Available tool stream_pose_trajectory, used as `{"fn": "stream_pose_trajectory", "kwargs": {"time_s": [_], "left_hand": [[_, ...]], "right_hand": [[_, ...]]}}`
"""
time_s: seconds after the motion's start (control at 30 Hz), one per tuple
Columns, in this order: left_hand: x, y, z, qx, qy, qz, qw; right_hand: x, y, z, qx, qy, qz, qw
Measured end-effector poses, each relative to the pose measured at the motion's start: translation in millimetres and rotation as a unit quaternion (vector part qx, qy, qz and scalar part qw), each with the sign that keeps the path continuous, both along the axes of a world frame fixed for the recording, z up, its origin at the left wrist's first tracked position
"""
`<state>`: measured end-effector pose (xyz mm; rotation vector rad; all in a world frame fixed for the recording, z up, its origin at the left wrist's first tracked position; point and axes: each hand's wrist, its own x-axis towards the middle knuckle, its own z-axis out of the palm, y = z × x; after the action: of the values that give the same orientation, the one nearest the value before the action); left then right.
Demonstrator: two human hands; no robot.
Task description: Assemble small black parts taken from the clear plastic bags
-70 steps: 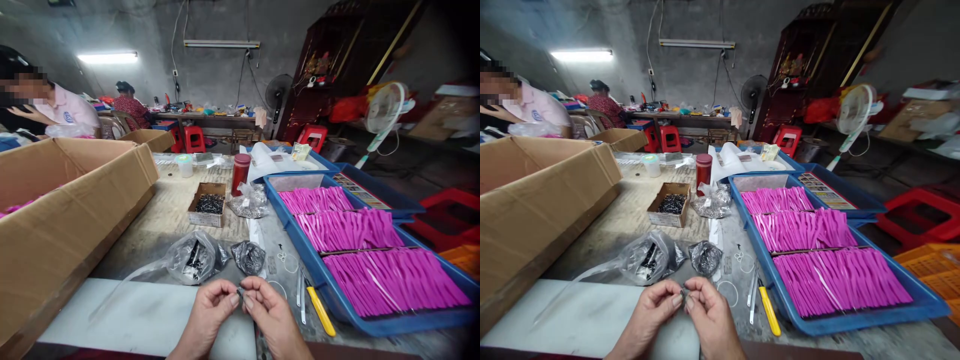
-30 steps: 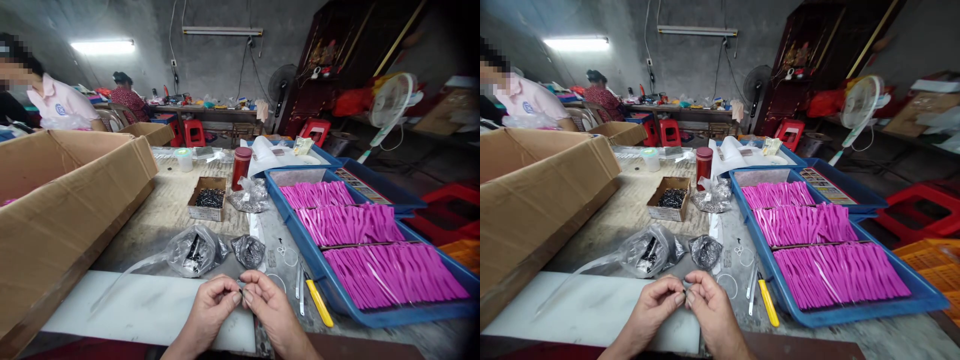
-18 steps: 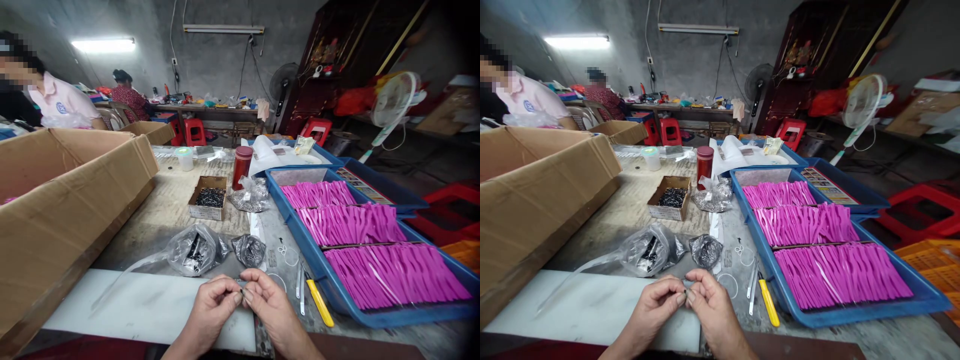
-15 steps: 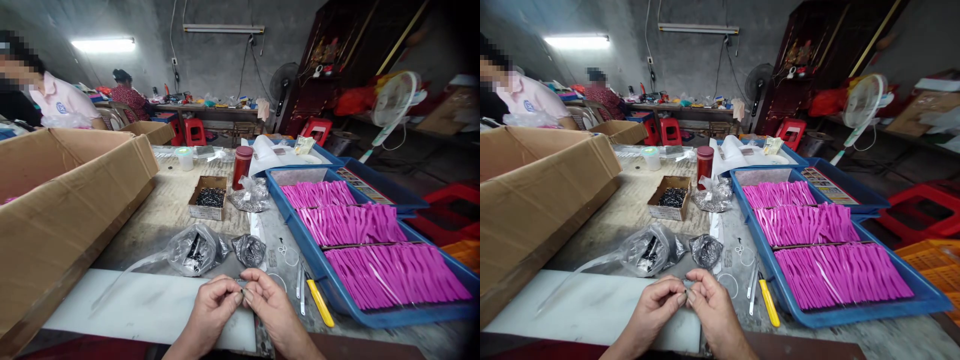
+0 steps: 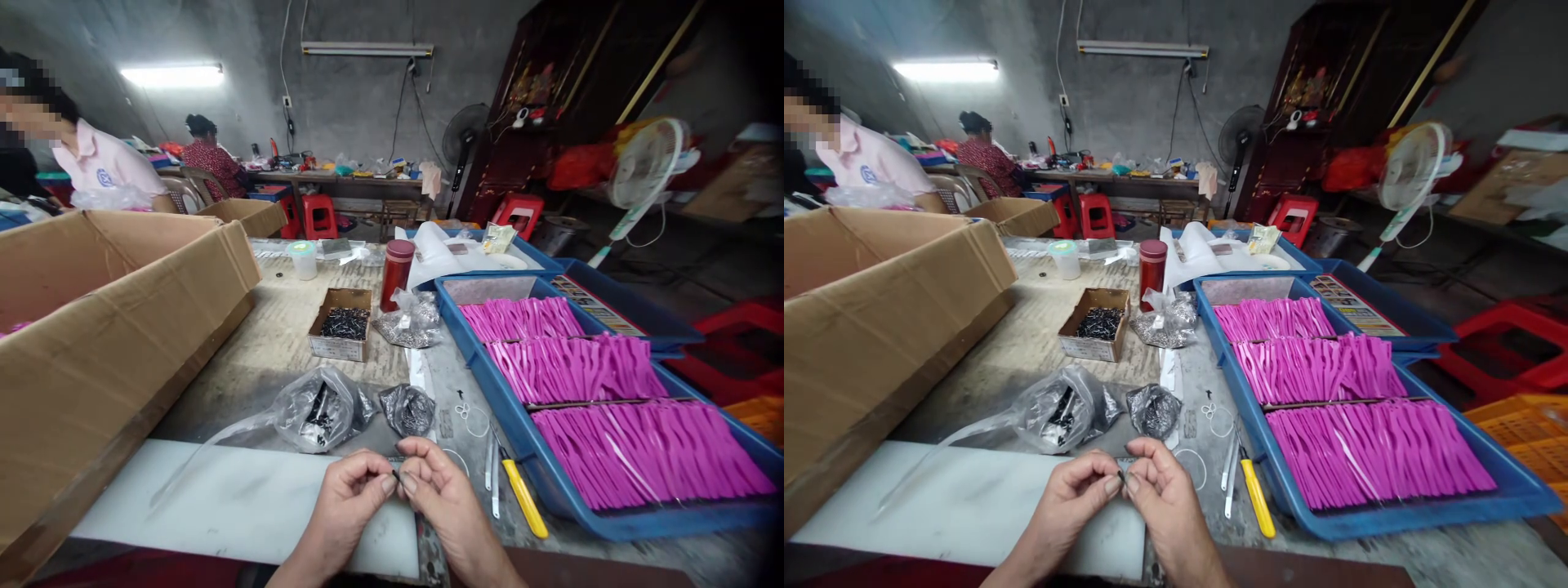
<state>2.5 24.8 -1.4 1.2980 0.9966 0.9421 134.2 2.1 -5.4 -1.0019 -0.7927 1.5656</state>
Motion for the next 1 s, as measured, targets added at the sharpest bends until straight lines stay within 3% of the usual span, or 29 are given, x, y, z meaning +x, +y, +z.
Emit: {"fn": "stream_pose_trajectory", "kwargs": {"time_s": [0.23, 0.73, 0.87, 1.0], "left_hand": [[-1, -1, 1.3, -0.008, -0.005, -0.008, 1.000], [-1, 2, 8.1, -0.006, 0.004, 0.002, 1.000], [-10, 17, 24.0, 0.015, 0.045, 0.032, 0.998], [-23, 54, 48.8, 0.092, 0.151, 0.083, 0.981]], "right_hand": [[-2, 1, 1.0, -0.008, 0.025, 0.012, 1.000], [-2, 5, 6.3, 0.002, -0.026, 0.011, 1.000], [3, 9, 7.0, -0.001, -0.071, 0.001, 0.998], [13, 15, 8.5, -0.004, -0.107, -0.026, 0.994]]}}
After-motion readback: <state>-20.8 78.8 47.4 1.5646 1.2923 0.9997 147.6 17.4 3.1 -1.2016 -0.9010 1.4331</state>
